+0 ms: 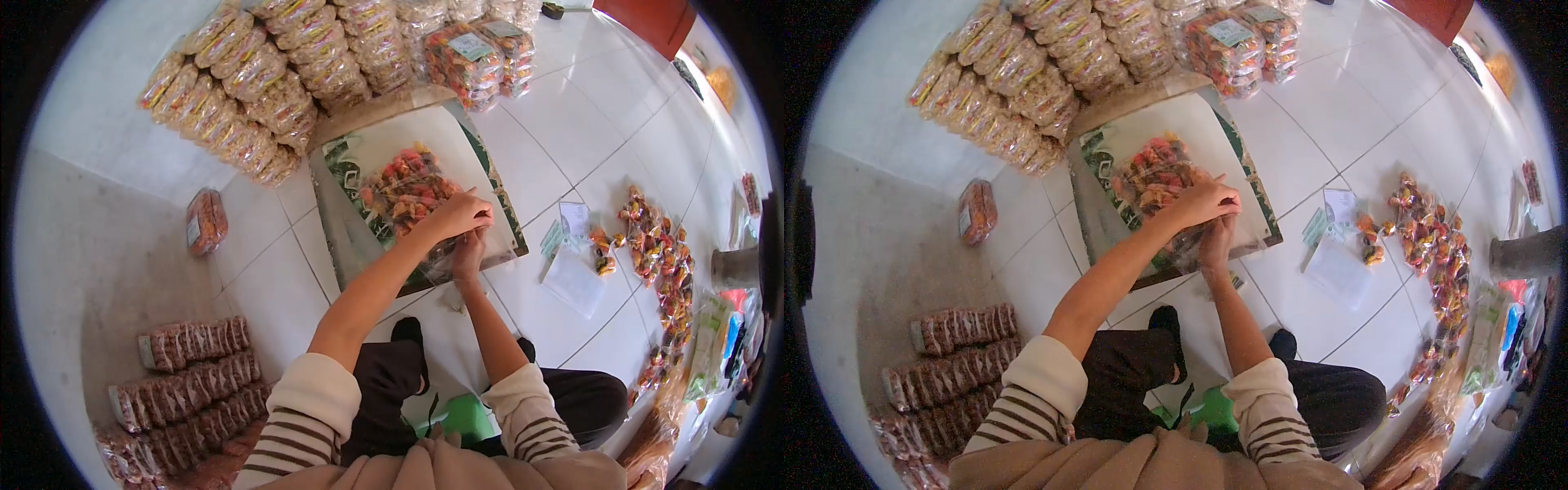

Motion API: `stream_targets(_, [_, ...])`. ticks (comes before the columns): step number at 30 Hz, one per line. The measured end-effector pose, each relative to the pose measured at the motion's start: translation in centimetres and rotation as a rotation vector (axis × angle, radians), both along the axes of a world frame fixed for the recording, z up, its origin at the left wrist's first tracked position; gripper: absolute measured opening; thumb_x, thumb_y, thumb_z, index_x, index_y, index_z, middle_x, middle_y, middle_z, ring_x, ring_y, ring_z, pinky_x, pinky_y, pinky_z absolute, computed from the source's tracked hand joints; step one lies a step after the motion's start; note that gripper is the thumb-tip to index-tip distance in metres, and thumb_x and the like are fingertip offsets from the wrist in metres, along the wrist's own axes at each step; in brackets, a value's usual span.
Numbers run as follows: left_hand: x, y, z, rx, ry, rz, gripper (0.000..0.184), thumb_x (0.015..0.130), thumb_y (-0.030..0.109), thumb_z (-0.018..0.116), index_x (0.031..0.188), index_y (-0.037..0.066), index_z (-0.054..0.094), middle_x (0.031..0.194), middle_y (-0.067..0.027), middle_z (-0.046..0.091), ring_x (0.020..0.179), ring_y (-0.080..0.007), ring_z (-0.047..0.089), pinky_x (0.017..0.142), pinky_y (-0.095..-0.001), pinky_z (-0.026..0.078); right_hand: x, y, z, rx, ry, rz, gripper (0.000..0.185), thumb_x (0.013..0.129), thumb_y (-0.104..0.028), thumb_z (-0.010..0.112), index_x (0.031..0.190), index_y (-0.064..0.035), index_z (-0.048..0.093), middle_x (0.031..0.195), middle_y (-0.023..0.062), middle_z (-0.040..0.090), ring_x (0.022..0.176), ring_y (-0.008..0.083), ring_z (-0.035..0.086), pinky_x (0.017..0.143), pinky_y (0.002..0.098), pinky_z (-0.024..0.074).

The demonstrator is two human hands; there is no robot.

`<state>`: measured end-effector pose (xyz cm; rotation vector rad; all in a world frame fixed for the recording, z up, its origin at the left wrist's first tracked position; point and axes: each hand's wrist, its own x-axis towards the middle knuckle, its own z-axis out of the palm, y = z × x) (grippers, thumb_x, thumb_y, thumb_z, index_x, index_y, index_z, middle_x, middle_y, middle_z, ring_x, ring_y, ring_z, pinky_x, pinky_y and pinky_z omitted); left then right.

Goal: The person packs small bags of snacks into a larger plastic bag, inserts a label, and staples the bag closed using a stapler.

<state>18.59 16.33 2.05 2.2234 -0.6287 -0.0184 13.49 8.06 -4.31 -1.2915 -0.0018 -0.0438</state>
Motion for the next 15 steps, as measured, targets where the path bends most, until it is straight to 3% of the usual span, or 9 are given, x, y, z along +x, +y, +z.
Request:
stream_targets(1, [0.1, 0.3, 0.0, 0.047, 0.064, -0.013, 0.016, 0.077, 0.021, 0.057, 0.078, 0.005, 0.058, 0.074, -0.0096, 0.061, 0.069, -0.0272, 0.058, 0.105, -0.0443, 0.017, 0.1, 0.2, 0.2, 0.514, 0.279, 0.012, 0.042, 0.079, 0.006, 0.046, 0.119, -0.0006, 0.04, 0.117, 0.0117, 0.046, 0.106, 0.021, 0.046, 0.087, 0.0316, 0.0371])
stream_targets(3, [0.0, 0.8, 0.7, 0.086, 0.126, -0.025, 0.019, 0.079, 0.024, 0.056, 0.085, 0.006, 0.059, 0.084, -0.0103, 0.062, 0.077, -0.0274, 0.059, 0.105, -0.045, 0.015, 0.3, -0.1, 0.1, 0.542, 0.224, 0.086, 0.042, 0.08, 0.005, 0.045, 0.121, -0.0021, 0.039, 0.117, 0.0092, 0.045, 0.104, 0.018, 0.047, 0.085, 0.0304, 0.0386])
stream_targets(5, [-0.9, 2.3, 2.7, 0.177, -0.229, 0.215, 0.032, 0.084, 0.029, 0.05, 0.108, 0.01, 0.055, 0.112, -0.0086, 0.054, 0.105, -0.0248, 0.05, 0.105, -0.0485, 0.011, 0.0, -0.4, 0.5, 0.576, 0.174, 0.156, 0.043, 0.082, 0.004, 0.045, 0.123, -0.0035, 0.037, 0.117, 0.0067, 0.045, 0.102, 0.015, 0.048, 0.083, 0.0293, 0.0401])
stream_targets(6, [-1.0, 3.5, 2.5, 0.178, -0.228, 0.213, 0.032, 0.084, 0.029, 0.05, 0.108, 0.01, 0.055, 0.112, -0.0086, 0.054, 0.105, -0.0248, 0.05, 0.105, -0.0485, 0.011, -0.5, -0.6, 1.6, 0.093, -0.075, 0.014, 0.042, 0.081, 0.004, 0.046, 0.122, -0.0036, 0.039, 0.114, 0.007, 0.046, 0.1, 0.0155, 0.048, 0.082, 0.0274, 0.0405])
stream_targets(7, [-0.9, 4.9, 2.0, 0.306, -0.287, 0.311, 0.036, 0.086, 0.031, 0.046, 0.116, 0.011, 0.048, 0.121, -0.0063, 0.047, 0.115, -0.0232, 0.04, 0.104, -0.0511, 0.008, -0.9, -0.8, 2.0, -0.394, -0.32, -0.128, 0.042, 0.081, 0.003, 0.047, 0.121, -0.0038, 0.041, 0.112, 0.0073, 0.047, 0.099, 0.016, 0.048, 0.081, 0.0254, 0.041])
stream_targets(8, [-0.9, 5.9, 1.3, 0.434, -0.348, 0.409, 0.042, 0.088, 0.032, 0.042, 0.125, 0.013, 0.042, 0.13, -0.0041, 0.039, 0.124, -0.0215, 0.03, 0.103, -0.0538, 0.006, -1.2, -1.0, 1.5, -0.393, -0.32, -0.128, 0.042, 0.081, 0.003, 0.047, 0.121, -0.0038, 0.041, 0.112, 0.0073, 0.047, 0.099, 0.016, 0.048, 0.081, 0.0254, 0.041])
stream_targets(11, [-2.2, 6.4, 0.1, 0.578, -0.387, 0.414, 0.041, 0.09, 0.03, 0.039, 0.127, 0.013, 0.039, 0.132, -0.0016, 0.037, 0.127, -0.022, 0.024, 0.101, -0.0575, 0.005, -1.5, -1.6, -0.4, -0.641, -0.288, -0.231, 0.048, 0.074, 0.013, 0.047, 0.119, -0.0056, 0.047, 0.106, 0.0089, 0.05, 0.096, 0.0182, 0.051, 0.079, 0.0256, 0.0423])
stream_targets(13, [-2.5, 6.1, -0.2, 0.586, -0.397, 0.403, 0.041, 0.09, 0.031, 0.038, 0.127, 0.014, 0.039, 0.132, -0.001, 0.037, 0.127, -0.0225, 0.023, 0.101, -0.058, 0.005, -1.8, -1.3, -0.4, -0.244, -0.195, -0.056, 0.043, 0.075, 0.012, 0.045, 0.113, -0.0047, 0.053, 0.103, 0.0116, 0.052, 0.095, 0.0219, 0.051, 0.078, 0.0274, 0.0428])
stream_targets(15, [-2.8, 5.9, -0.4, 0.6, -0.407, 0.397, 0.041, 0.09, 0.031, 0.038, 0.127, 0.015, 0.039, 0.132, -0.0004, 0.036, 0.127, -0.0231, 0.023, 0.101, -0.0584, 0.005, -1.6, -0.8, -0.3, -0.321, -0.161, -0.037, 0.043, 0.075, 0.011, 0.045, 0.114, -0.0052, 0.053, 0.104, 0.0123, 0.052, 0.096, 0.0227, 0.051, 0.079, 0.0278, 0.0426])
